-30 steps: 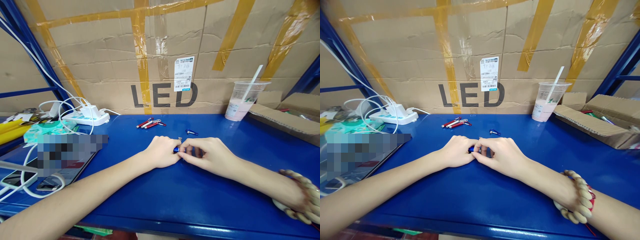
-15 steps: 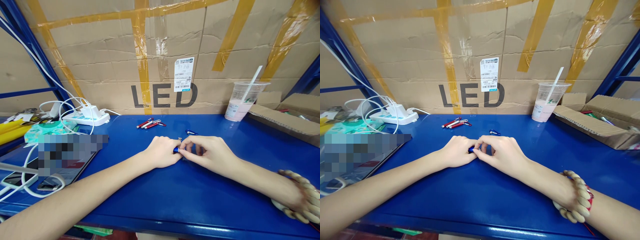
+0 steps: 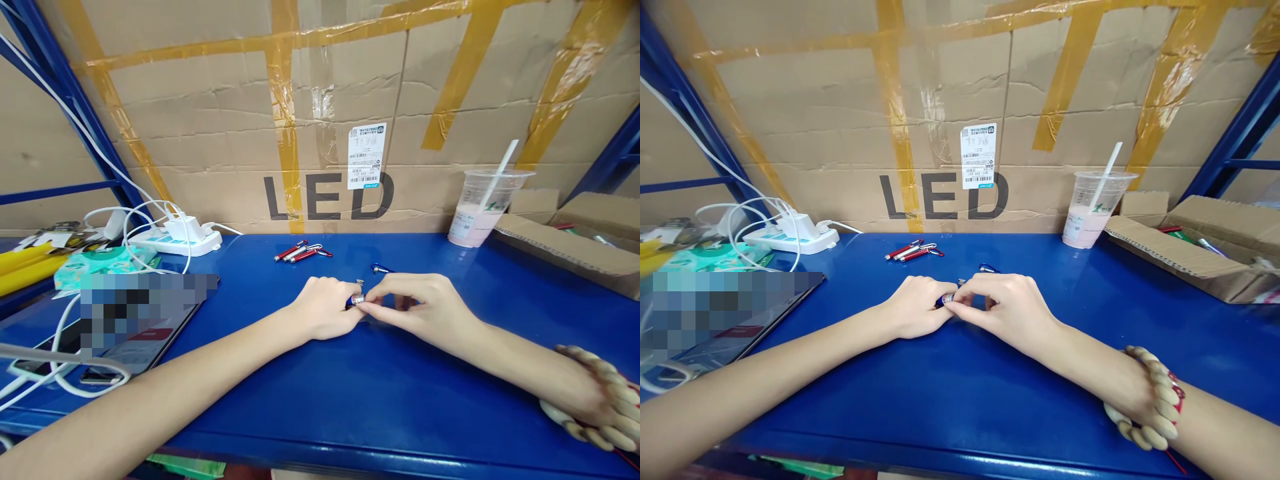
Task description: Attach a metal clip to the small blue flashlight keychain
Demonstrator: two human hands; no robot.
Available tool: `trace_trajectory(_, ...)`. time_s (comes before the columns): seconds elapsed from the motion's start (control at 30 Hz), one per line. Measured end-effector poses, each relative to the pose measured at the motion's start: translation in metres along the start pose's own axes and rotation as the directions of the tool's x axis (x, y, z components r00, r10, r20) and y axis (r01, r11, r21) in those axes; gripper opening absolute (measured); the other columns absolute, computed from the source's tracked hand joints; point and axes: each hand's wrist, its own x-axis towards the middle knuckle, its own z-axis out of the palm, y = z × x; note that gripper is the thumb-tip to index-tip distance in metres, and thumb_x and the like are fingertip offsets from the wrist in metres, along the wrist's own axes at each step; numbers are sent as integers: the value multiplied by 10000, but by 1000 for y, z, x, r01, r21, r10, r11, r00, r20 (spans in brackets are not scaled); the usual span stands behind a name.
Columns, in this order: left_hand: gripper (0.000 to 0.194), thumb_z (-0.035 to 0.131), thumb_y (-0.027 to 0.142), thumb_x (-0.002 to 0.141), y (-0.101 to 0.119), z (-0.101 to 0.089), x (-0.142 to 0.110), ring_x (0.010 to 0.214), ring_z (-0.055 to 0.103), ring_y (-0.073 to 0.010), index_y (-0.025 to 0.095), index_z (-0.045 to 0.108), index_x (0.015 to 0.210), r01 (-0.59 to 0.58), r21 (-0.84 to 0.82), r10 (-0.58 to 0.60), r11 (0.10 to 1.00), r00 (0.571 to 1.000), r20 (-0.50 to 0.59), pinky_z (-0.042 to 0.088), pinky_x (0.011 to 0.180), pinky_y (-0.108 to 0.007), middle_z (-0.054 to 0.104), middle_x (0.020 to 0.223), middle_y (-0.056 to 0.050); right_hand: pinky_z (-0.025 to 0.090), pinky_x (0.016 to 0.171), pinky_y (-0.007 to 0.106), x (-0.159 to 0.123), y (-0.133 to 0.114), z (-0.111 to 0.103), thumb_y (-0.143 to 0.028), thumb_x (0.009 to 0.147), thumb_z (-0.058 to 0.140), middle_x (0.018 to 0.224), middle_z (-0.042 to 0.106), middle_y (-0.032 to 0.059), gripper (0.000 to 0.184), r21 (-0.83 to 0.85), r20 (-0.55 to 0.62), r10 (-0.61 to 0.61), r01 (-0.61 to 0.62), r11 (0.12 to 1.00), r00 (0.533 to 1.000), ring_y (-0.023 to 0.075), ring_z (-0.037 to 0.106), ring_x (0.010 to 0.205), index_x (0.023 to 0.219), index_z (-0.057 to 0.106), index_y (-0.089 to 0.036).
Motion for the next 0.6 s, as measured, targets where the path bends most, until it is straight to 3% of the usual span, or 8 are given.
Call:
trace_trajectory(0.2, 251, 353, 315, 800, 2, -1, -2, 745, 613, -216, 224, 587, 813, 4, 1, -4, 1000, 1000, -6, 416, 580, -279, 665, 811, -5, 367, 454, 180, 1, -4, 0, -392, 770, 542, 669, 637, -37, 189, -13, -16, 18, -18, 1000, 1000, 55, 460, 436, 746, 634, -228)
trace_trajectory(0.37, 385, 270, 425, 850, 2, -1, -2, 752, 620, -225, 220, 596, 855, 16, 29, -16, 999, 1000, -19, 428, 604, -299, 666, 796, -32, 369, 449, 185, 5, -2, -5, -413, 790, 499, 642, 627, -40, 233, -69, -70, 99, -104, 992, 993, 59, 477, 428, 706, 587, -214)
trace_trajectory(0.6, 481, 202, 454, 872, 4, -2, -4, 712, 619, -201, 194, 597, 788, -1, 86, 4, 996, 999, -44, 409, 583, -284, 659, 781, -50, 359, 451, 201, 16, 34, -21, -458, 740, 533, 853, 628, -36, 238, -278, -195, 212, -261, 924, 958, 78, 541, 514, 858, 607, -265)
